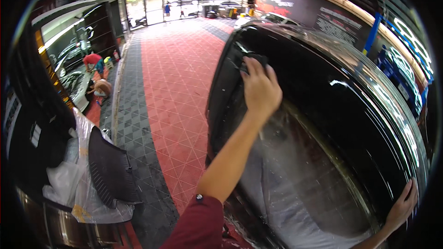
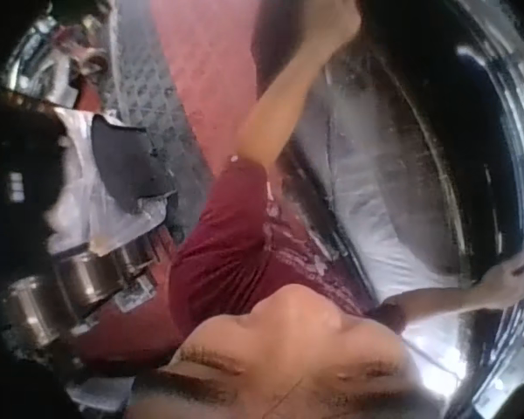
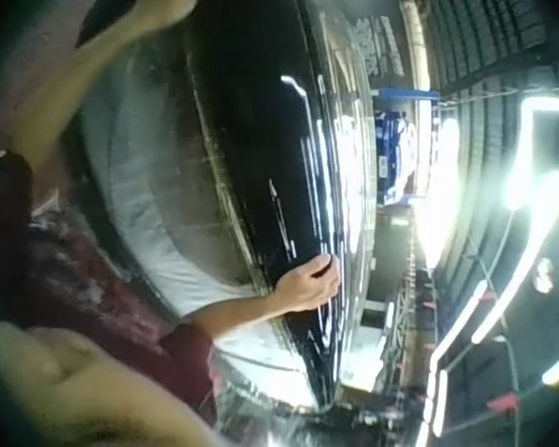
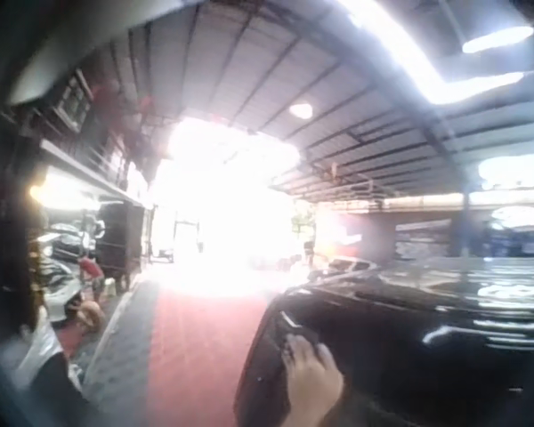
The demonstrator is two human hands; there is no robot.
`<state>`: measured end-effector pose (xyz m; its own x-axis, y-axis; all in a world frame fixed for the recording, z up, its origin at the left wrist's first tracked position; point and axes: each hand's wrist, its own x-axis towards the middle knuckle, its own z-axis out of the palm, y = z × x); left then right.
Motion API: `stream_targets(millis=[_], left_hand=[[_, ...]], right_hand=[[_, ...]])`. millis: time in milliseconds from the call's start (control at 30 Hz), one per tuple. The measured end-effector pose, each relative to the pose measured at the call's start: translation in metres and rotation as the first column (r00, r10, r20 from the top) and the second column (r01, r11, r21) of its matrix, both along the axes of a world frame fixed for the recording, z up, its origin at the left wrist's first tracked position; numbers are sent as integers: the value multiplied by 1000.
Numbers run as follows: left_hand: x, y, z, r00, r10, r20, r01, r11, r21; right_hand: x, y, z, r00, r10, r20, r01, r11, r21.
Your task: The person wet sands the upper rear exterior of a vehicle using sandpaper, periodically dipping the paper into a bucket of water and rubbing the surface by hand.
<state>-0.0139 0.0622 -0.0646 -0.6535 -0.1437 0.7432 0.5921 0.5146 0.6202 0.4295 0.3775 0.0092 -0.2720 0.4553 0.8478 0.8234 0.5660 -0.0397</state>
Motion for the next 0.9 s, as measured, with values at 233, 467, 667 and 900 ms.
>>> stream_targets(millis=[233, 467, 667, 900], left_hand=[[62, 33, -26, 981, -108, -161, 96, 992, -78], [112, 55, -4, 957, -289, -10, 288, 950, 123], [128, 60, -5, 942, -301, -151, 294, 953, -68], [116, 55, 8, 941, -313, -130, 320, 947, 38]], right_hand=[[3, -11, -2, 1000, -5, -11, 5, 1000, 24], [-7, -19, 3, 999, 21, -31, -19, 998, 65], [6, -3, -6, 998, 65, -12, -63, 990, 129], [-3, -20, -1, 1000, 14, -27, -11, 994, 105]])
